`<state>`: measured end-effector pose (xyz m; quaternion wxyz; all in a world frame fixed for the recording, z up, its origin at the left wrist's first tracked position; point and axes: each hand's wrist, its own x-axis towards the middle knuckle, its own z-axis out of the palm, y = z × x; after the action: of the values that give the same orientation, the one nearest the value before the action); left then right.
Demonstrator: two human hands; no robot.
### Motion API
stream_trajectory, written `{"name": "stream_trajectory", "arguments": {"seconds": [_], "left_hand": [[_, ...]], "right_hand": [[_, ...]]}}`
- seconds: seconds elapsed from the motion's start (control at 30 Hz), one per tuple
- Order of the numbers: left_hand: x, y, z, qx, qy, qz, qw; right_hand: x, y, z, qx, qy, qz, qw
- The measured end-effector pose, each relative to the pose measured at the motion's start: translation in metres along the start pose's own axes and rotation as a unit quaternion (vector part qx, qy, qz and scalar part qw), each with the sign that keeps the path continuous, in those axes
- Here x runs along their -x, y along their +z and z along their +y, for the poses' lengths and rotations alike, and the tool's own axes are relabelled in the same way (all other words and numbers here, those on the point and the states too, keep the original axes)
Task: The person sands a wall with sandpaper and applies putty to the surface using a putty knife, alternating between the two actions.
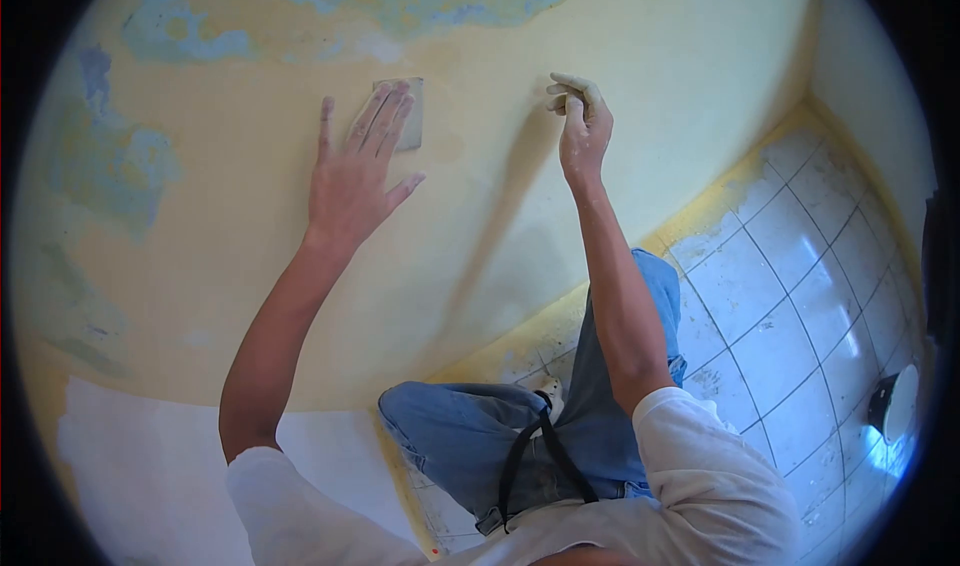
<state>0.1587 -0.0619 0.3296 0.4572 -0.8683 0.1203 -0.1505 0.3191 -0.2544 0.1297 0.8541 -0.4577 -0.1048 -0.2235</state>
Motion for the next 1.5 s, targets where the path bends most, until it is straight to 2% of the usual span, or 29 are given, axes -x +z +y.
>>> {"name": "stream_trajectory", "arguments": {"seconds": [0.07,0.27,0.37,0.47,0.57,0.67,0.83,0.93,0.97,1.0,1.13,1.27,1.5], "left_hand": [[-0.010,0.002,0.007,0.034,-0.002,0.016,0.999],[-0.100,0.003,0.058,0.085,-0.026,0.103,0.991],[-0.083,0.002,0.046,0.026,-0.012,0.081,0.996],[-0.018,0.004,0.031,0.019,-0.018,-0.012,1.000],[0.025,0.014,0.012,-0.014,-0.016,-0.025,0.999],[0.012,0.011,0.022,0.053,-0.032,-0.028,0.998],[-0.081,0.005,0.070,0.049,-0.033,0.021,0.998],[-0.089,0.008,0.081,0.044,-0.031,0.046,0.997],[-0.088,0.012,0.080,0.044,-0.028,0.054,0.997],[-0.077,0.014,0.076,0.042,-0.021,0.025,0.999],[0.036,0.028,0.051,0.030,0.002,-0.087,0.996],[0.049,0.038,0.054,0.054,-0.023,-0.101,0.993],[-0.077,0.038,0.123,0.081,-0.037,0.035,0.995]], "right_hand": [[0.007,0.003,0.001,0.006,0.001,-0.008,1.000],[0.016,0.000,-0.006,0.003,0.007,-0.002,1.000],[0.011,-0.001,-0.001,-0.003,0.000,0.018,1.000],[0.004,-0.010,0.003,-0.005,-0.005,0.019,1.000],[-0.009,-0.016,-0.002,-0.001,-0.006,0.020,1.000],[-0.009,-0.019,-0.010,0.003,0.001,0.032,0.999],[-0.003,-0.020,-0.004,-0.017,-0.007,0.030,0.999],[0.001,-0.018,-0.004,-0.018,-0.005,0.034,0.999],[0.002,-0.017,-0.004,-0.017,0.001,0.036,0.999],[0.002,-0.017,-0.005,-0.018,0.008,0.039,0.999],[-0.006,-0.020,0.005,-0.010,-0.008,0.003,1.000],[-0.014,-0.023,0.001,0.014,-0.008,-0.007,1.000],[-0.006,-0.023,-0.005,0.007,-0.017,0.012,1.000]]}}
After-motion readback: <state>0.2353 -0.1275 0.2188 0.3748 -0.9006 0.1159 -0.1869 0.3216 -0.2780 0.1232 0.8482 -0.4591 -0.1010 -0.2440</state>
